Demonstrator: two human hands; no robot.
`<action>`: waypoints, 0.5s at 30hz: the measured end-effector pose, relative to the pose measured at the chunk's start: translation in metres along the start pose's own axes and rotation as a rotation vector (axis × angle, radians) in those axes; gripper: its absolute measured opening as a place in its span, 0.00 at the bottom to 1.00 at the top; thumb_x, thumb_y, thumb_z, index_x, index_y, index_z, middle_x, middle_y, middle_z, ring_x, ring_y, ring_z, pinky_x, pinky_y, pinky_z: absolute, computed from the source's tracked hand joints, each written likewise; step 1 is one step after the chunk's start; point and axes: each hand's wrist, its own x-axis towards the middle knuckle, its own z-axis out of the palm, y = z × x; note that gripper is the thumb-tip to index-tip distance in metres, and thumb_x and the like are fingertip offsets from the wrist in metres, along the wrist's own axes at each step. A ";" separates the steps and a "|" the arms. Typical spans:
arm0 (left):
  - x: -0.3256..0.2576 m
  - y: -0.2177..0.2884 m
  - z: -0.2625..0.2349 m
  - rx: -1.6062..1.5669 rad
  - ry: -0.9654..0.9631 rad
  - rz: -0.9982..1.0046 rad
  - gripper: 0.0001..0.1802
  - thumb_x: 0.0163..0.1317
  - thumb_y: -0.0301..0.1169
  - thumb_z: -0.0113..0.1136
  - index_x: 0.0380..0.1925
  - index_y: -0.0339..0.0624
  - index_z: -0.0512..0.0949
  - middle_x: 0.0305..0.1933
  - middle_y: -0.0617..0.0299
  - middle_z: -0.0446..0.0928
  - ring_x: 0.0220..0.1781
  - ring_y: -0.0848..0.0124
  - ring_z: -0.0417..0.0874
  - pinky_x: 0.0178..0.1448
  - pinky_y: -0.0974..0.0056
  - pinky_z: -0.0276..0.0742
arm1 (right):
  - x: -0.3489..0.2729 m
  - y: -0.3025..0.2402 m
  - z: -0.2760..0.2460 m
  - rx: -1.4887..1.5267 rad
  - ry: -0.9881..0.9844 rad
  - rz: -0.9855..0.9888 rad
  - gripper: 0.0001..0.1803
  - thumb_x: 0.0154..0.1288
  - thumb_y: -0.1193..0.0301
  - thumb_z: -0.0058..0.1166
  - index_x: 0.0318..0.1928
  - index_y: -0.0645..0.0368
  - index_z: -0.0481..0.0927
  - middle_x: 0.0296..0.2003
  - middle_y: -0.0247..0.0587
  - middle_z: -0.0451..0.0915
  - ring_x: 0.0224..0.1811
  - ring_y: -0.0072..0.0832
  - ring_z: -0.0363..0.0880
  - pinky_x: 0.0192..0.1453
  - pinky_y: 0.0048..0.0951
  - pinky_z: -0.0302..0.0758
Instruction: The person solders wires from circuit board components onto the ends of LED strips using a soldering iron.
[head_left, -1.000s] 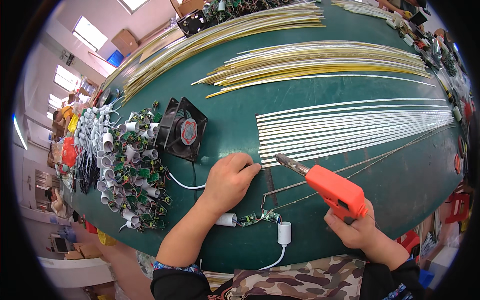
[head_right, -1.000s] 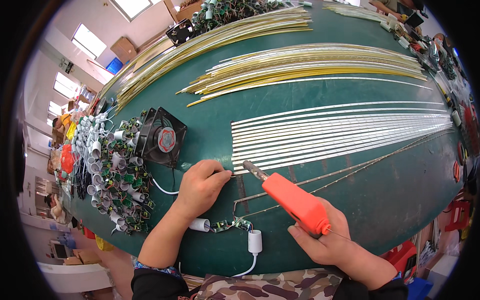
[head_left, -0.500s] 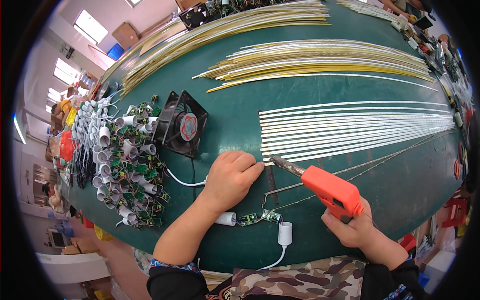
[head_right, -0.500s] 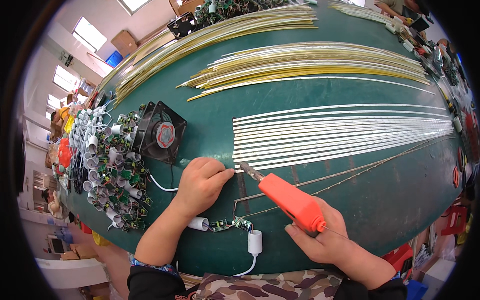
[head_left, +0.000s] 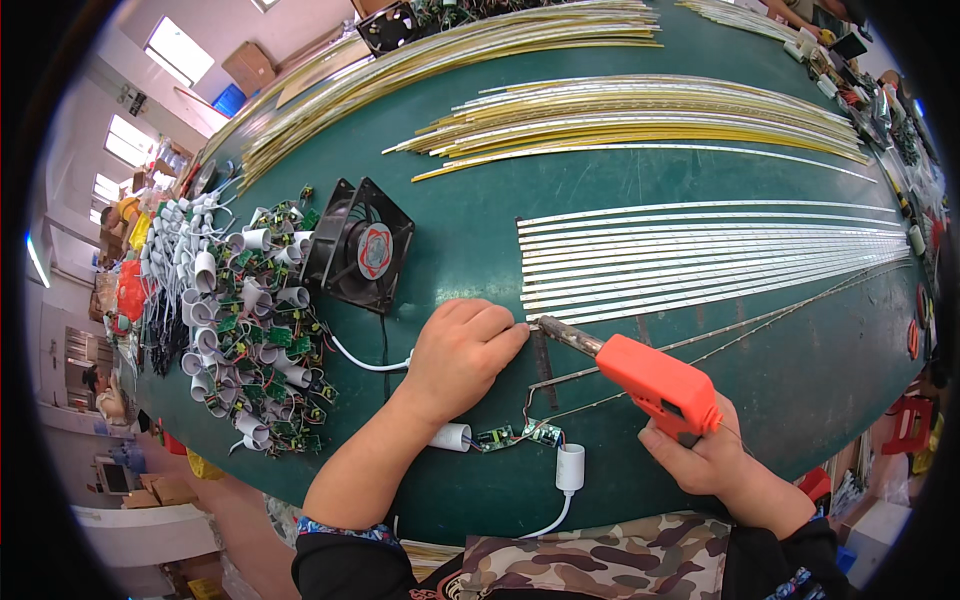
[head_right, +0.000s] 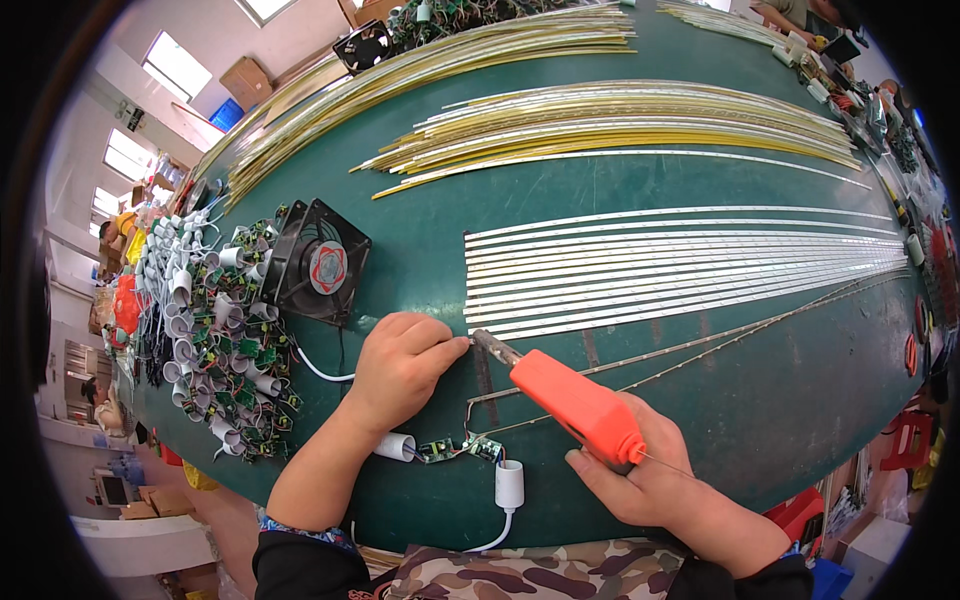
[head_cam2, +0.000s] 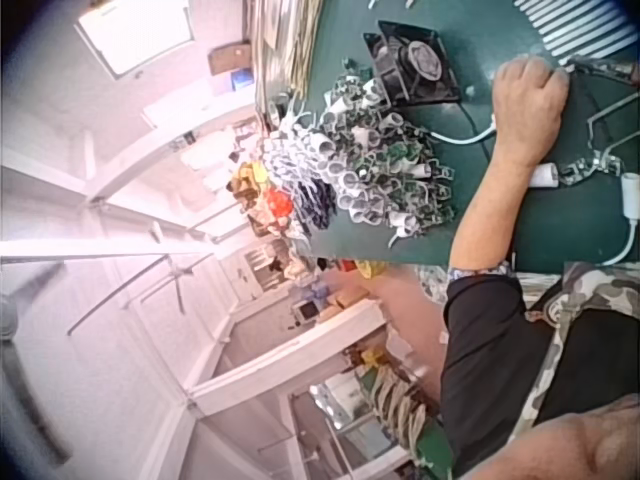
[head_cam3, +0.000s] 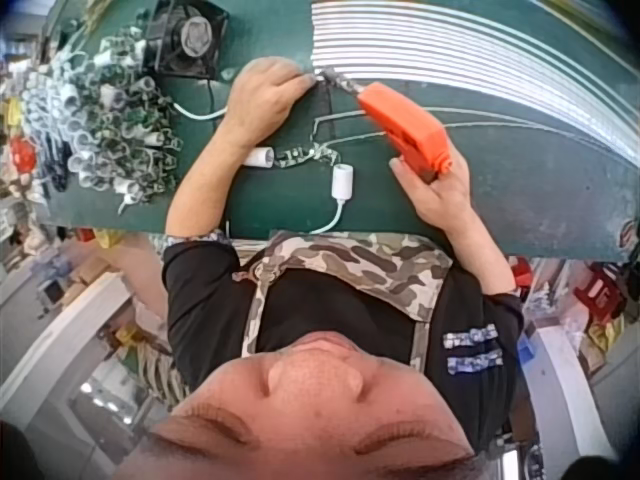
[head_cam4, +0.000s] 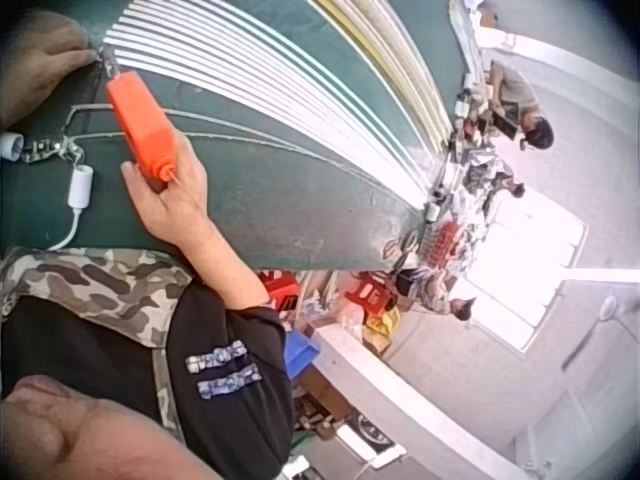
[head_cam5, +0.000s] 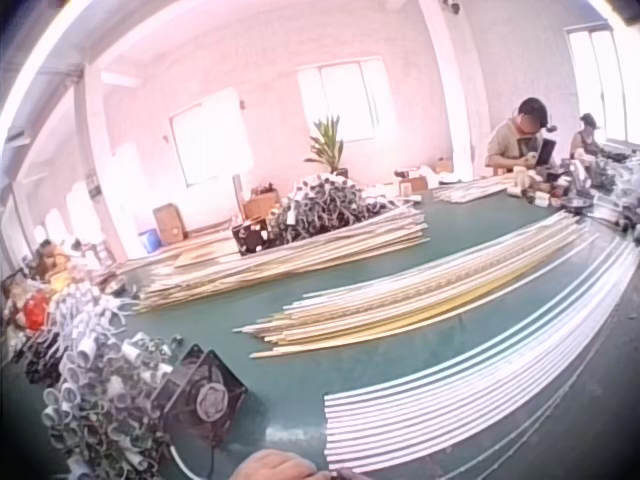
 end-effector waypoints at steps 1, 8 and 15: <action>0.000 0.000 0.000 0.006 -0.006 -0.002 0.10 0.49 0.25 0.65 0.35 0.44 0.84 0.34 0.65 0.78 0.39 0.63 0.83 0.45 0.57 0.77 | 0.001 0.000 0.000 -0.021 -0.003 -0.015 0.25 0.59 0.75 0.66 0.57 0.63 0.74 0.32 0.38 0.78 0.27 0.29 0.78 0.34 0.30 0.75; 0.000 0.000 0.001 0.009 -0.012 -0.009 0.10 0.50 0.25 0.64 0.35 0.43 0.85 0.34 0.65 0.79 0.39 0.63 0.83 0.45 0.56 0.78 | 0.001 -0.001 -0.001 -0.018 -0.023 0.011 0.26 0.59 0.75 0.67 0.57 0.62 0.74 0.32 0.39 0.78 0.27 0.30 0.78 0.34 0.31 0.75; 0.000 -0.001 0.002 0.003 -0.017 -0.013 0.10 0.50 0.25 0.64 0.35 0.43 0.84 0.34 0.65 0.79 0.40 0.62 0.83 0.45 0.56 0.78 | -0.001 0.001 0.001 -0.039 0.001 -0.015 0.28 0.58 0.75 0.67 0.59 0.62 0.74 0.35 0.42 0.78 0.30 0.32 0.79 0.36 0.32 0.75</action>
